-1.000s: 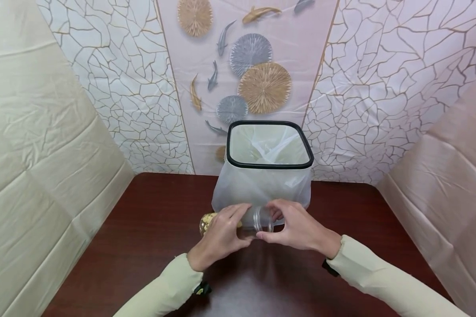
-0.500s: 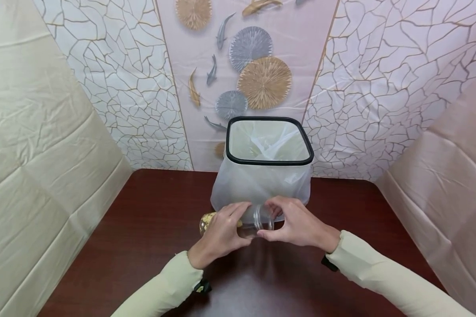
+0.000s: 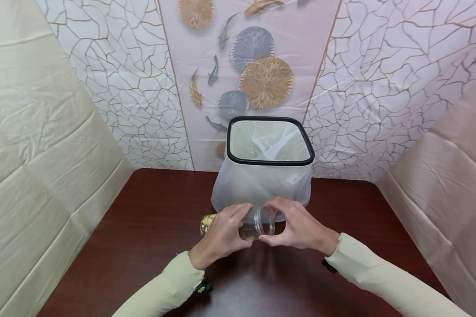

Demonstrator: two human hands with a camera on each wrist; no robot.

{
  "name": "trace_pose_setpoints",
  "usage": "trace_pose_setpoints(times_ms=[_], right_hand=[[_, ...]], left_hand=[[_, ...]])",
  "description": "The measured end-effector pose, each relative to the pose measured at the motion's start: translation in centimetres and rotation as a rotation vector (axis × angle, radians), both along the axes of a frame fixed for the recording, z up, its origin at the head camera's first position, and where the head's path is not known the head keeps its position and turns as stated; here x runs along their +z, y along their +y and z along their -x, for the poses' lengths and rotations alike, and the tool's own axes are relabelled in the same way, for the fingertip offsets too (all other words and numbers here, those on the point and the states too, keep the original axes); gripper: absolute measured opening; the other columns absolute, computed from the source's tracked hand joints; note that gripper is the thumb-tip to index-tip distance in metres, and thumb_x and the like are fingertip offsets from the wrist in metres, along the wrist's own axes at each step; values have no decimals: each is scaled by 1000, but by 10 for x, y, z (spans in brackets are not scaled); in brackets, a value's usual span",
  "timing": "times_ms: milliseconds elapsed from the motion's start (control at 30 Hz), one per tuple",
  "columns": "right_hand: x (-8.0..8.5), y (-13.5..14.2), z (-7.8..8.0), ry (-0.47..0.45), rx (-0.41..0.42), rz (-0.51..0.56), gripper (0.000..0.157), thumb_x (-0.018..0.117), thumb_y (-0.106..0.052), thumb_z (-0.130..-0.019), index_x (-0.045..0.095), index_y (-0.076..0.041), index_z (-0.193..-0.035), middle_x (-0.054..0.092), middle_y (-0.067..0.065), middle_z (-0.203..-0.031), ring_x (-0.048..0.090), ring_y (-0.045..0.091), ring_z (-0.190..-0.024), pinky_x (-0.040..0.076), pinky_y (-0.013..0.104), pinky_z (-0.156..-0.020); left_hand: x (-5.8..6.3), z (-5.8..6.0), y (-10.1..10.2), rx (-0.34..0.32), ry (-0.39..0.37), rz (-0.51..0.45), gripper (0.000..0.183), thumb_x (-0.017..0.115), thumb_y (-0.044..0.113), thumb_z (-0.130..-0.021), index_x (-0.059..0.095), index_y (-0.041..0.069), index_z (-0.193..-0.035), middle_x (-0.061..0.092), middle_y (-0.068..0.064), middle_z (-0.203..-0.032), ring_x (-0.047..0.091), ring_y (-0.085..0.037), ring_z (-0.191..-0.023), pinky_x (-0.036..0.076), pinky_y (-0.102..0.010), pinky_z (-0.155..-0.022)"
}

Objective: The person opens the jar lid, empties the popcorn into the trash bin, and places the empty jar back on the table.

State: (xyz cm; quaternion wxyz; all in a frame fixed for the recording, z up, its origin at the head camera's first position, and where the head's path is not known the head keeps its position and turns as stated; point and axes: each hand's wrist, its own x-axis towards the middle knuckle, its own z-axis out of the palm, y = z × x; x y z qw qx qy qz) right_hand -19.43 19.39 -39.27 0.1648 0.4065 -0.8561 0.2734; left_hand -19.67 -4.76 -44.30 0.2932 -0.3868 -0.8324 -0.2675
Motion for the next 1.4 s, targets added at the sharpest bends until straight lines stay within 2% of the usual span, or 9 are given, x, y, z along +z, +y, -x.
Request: trace_pose_setpoints(times_ms=[133,333,533,767,967,1033,1167,1300,1400], right_hand=[[-5,2,-1,68,11,1,61,95,-40,-67,69,-8,-111,65,-5,-89,64,8,-80,54,21,-72],[-11,4,-4,156,11,-16,65,96,-39,-64,68,-6,-113,64,-3,-91,64,10,-82,53,20,-71],[-4,6,-7,147,29,-59,66,95,-41,-67,68,-7,-117,64,-2,-97,63,11,-86,57,25,-72],[1,12,-2,251,113,-40,74,97,-37,-61,67,-3,-119,67,3,-103,65,13,-88,57,23,-74],[4,11,-1,348,177,-135,81,97,-39,-61,66,-3,-126,68,4,-115,66,15,-103,58,29,-88],[6,11,-2,339,194,-176,82,98,-41,-63,66,-4,-129,67,3,-119,65,15,-107,58,31,-92],[11,11,-4,226,192,-215,84,99,-37,-67,62,-7,-137,65,0,-129,64,12,-116,58,30,-97],[15,13,-3,130,178,-214,91,99,-32,-70,56,-5,-145,62,3,-139,62,15,-125,58,32,-102],[17,13,-2,70,142,-188,95,98,-36,-71,53,-3,-148,62,5,-141,63,17,-126,58,36,-102]], left_hand=[[-1,-1,2,-10,-22,2,79,100,20,-57,68,5,-128,75,-6,-122,72,-21,-113,60,-37,-97],[-4,-1,4,-33,-64,6,78,99,17,-57,68,6,-128,75,-6,-122,73,-21,-113,61,-37,-97],[-2,-3,7,-56,-110,-5,78,98,16,-57,68,6,-129,75,-7,-122,73,-21,-113,61,-36,-97],[7,-4,10,-97,-136,-18,78,96,14,-58,68,6,-130,75,-6,-122,73,-18,-110,61,-33,-94],[9,-4,6,-139,-286,34,82,98,18,-62,65,6,-136,74,-5,-128,72,-15,-113,61,-30,-95],[9,-4,5,-139,-327,59,85,99,20,-61,65,5,-137,74,-5,-129,72,-15,-114,61,-30,-95],[9,-3,3,-119,-371,75,86,99,22,-63,64,5,-140,74,-5,-131,72,-15,-115,61,-30,-96],[11,-1,2,-105,-385,55,84,98,22,-65,64,6,-140,74,-4,-129,72,-15,-112,61,-31,-94],[12,1,1,-98,-371,40,80,97,23,-65,65,6,-136,75,-5,-124,73,-18,-107,62,-33,-91]])
